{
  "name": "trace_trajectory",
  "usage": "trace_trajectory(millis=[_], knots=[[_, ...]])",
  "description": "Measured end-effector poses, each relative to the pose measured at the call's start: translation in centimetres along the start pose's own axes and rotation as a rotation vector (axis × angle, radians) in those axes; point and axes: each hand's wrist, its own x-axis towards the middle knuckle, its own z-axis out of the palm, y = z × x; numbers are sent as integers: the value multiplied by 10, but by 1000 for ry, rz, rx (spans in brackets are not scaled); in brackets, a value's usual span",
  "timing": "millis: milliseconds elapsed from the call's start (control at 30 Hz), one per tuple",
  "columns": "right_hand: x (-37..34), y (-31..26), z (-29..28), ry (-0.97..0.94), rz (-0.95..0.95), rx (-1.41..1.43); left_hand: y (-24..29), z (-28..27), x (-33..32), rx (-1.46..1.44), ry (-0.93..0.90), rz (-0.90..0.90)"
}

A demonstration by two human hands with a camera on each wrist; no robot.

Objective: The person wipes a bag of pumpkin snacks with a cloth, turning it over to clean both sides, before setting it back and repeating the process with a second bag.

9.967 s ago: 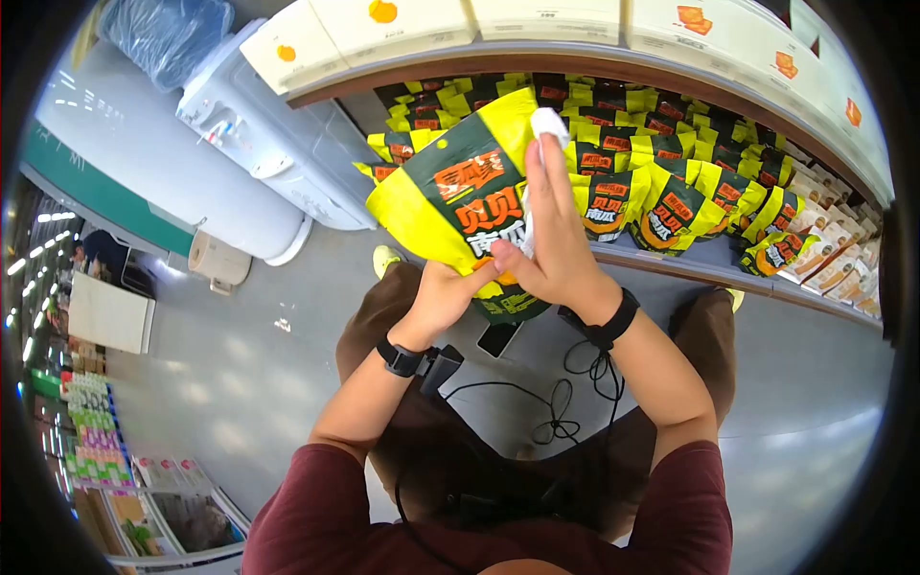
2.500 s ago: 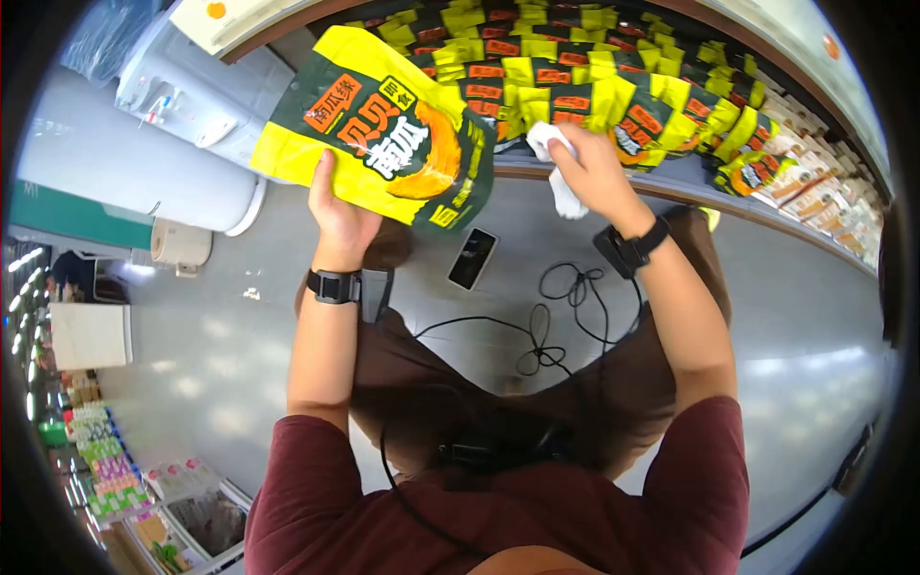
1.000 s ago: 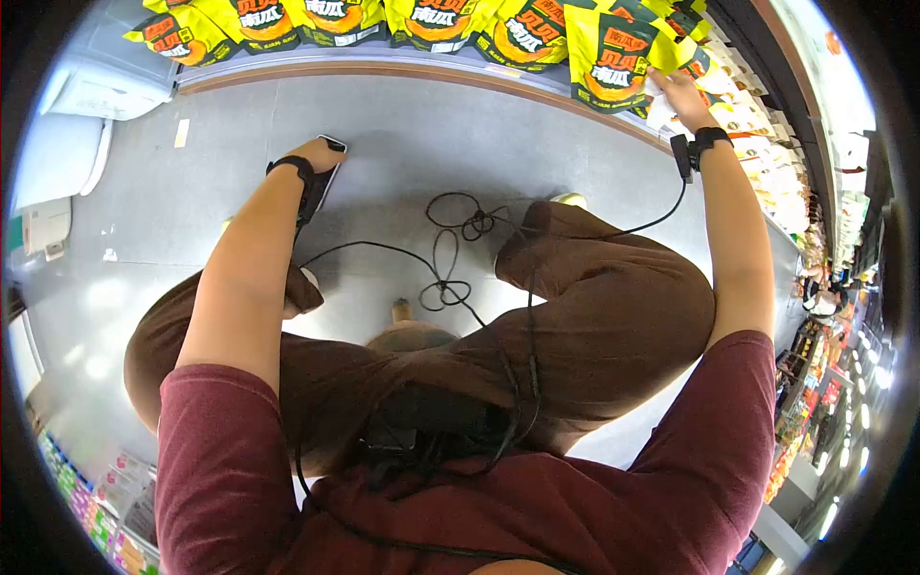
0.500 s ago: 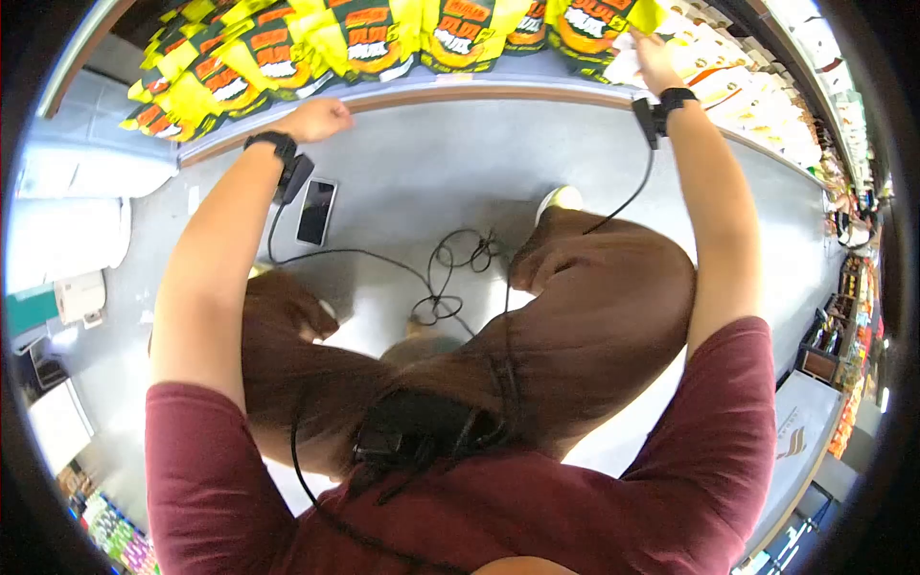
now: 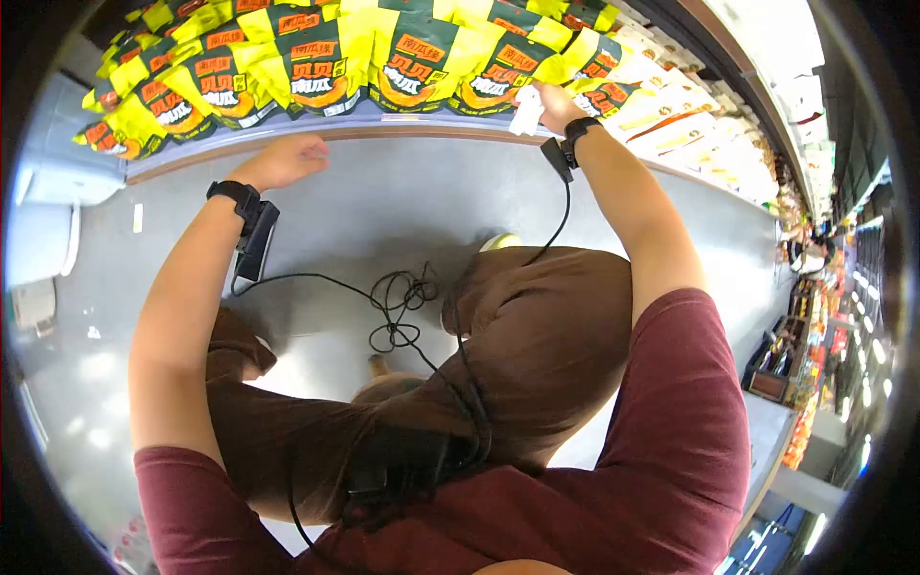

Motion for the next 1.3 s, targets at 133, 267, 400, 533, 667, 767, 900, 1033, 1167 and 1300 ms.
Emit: trace_trajectory(millis=[133, 267, 400, 533, 667, 767, 900, 1033, 1167, 1300], knots=[[4, -2, 1, 55, 3, -114, 26, 14, -21, -76, -28, 25], [-24, -5, -13, -33, -39, -312, 66, 16, -41, -143, 59, 16], [-58, -9, -23, -46, -349, -533, 107, 8, -55, 0, 126, 74], [-92, -48, -60, 198, -516, -522, 165, -14, -53, 58, -53, 120], [-108, -96, -98, 539, -635, -995, 225, -23, -47, 38, 128, 308], [-109, -107, -94, 439, -475, -1562, 237, -21, -51, -27, 149, 372], [-69, -88, -100, 272, -415, -1553, 223, -26, -53, 31, 20, 407], [-63, -93, -92, 290, -440, -1535, 197, -38, -35, -148, 5, 393], [-70, -88, -93, 534, -571, -1395, 170, -44, -16, -173, -5, 369], [-113, -120, -83, 675, -700, -1432, 152, -41, -4, -218, 58, 469]])
